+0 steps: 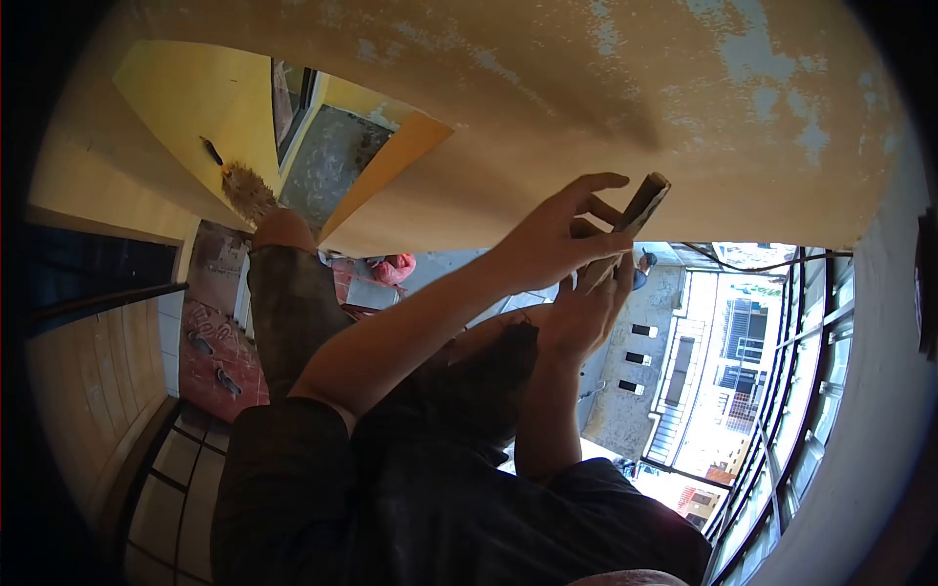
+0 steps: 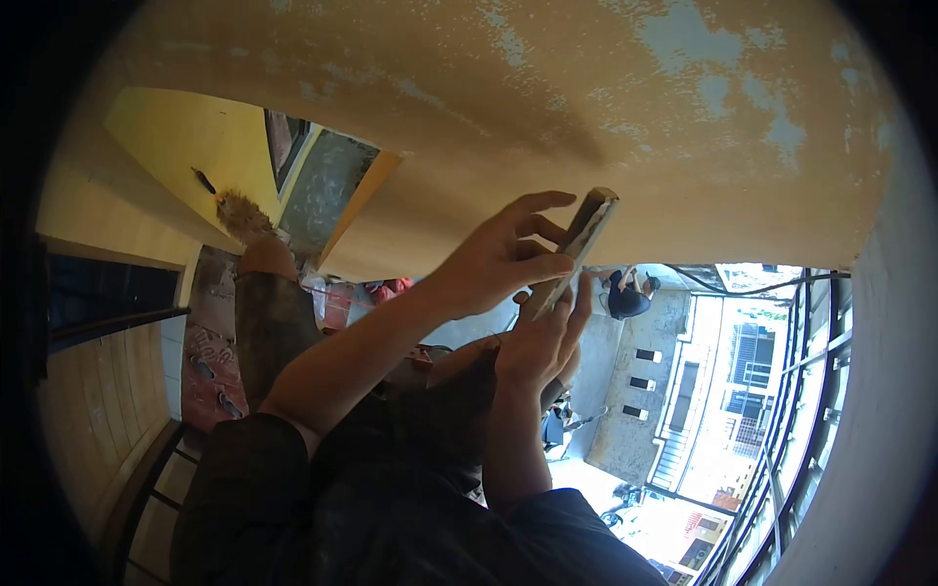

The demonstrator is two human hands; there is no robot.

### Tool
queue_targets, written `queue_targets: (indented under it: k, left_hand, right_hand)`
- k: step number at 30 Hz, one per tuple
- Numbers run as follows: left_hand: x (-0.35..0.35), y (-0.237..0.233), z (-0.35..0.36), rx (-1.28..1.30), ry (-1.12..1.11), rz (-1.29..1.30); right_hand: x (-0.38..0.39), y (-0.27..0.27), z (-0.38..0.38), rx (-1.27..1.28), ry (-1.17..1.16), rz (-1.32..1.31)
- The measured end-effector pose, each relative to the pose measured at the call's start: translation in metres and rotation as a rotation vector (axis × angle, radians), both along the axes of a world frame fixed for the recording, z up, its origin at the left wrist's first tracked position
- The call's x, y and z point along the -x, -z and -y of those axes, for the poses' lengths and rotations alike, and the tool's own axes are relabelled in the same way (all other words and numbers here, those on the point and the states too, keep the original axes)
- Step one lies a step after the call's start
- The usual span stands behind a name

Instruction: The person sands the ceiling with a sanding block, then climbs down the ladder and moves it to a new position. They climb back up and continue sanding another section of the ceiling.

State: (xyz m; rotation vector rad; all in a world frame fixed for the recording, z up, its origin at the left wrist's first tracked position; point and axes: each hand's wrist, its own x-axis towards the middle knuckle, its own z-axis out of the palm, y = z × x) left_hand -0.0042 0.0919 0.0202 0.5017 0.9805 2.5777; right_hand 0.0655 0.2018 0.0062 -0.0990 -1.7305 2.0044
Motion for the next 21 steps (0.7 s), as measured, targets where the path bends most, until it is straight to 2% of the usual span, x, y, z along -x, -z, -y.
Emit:
queue_targets:
  k: [1, 2, 3, 5, 7, 9, 10, 12, 13, 15, 16, 18, 19, 21]
  left_hand:
    - [-0.001, 0.0, 0.006, 0.001, 0.007, -0.006]
    - [-0.002, 0.0, 0.011, 0.005, 0.008, -0.048]
    - [-0.002, 0.0, 0.016, 0.011, 0.006, -0.091]
    - [-0.004, 0.004, 0.021, 0.028, -0.019, -0.077]
    - [-0.007, 0.007, 0.026, 0.042, -0.042, -0.058]
    - [-0.01, 0.009, 0.031, 0.01, -0.045, 0.008]
    - [-0.01, 0.008, 0.032, 0.011, -0.045, -0.001]
    - [-0.008, 0.007, 0.033, 0.067, -0.22, -0.147]
    - [-0.009, 0.008, 0.032, 0.066, -0.22, -0.159]
    - [-0.01, 0.01, 0.03, 0.141, -0.398, -0.202]
    - [-0.009, 0.01, 0.032, 0.143, -0.394, -0.216]
    - [-0.006, 0.013, 0.039, 0.428, -0.885, -0.532]
    - [-0.005, 0.014, 0.043, 0.422, -0.881, -0.541]
    - [-0.003, 0.017, 0.051, 0.703, -1.119, -0.516]
  right_hand:
    - [-0.002, -0.006, 0.004, 0.072, -0.056, -0.083]
    - [0.0, -0.012, 0.012, 0.064, 0.046, -0.077]
    - [-0.001, -0.012, 0.01, 0.069, 0.049, -0.086]
    - [0.001, -0.008, -0.002, -0.431, -0.203, -0.241]
    - [0.005, -0.007, 0.001, -0.505, -0.152, -0.29]
    - [0.005, -0.016, 0.005, -0.396, -0.207, 0.009]
    - [0.007, -0.019, 0.012, -0.395, -0.206, 0.001]
    - [0.014, -0.026, 0.028, -0.331, -0.172, -0.164]
    - [0.017, -0.026, 0.028, -0.332, -0.17, -0.175]
    - [0.024, -0.024, 0.024, -0.411, -0.173, -0.235]
    - [0.028, -0.021, 0.018, -0.408, -0.166, -0.248]
    - [0.041, -0.021, 0.009, -0.874, 0.133, -0.338]
    - [0.051, -0.023, 0.01, -0.839, 0.21, -0.374]
    - [0.069, -0.025, 0.008, -0.916, 0.399, -0.504]
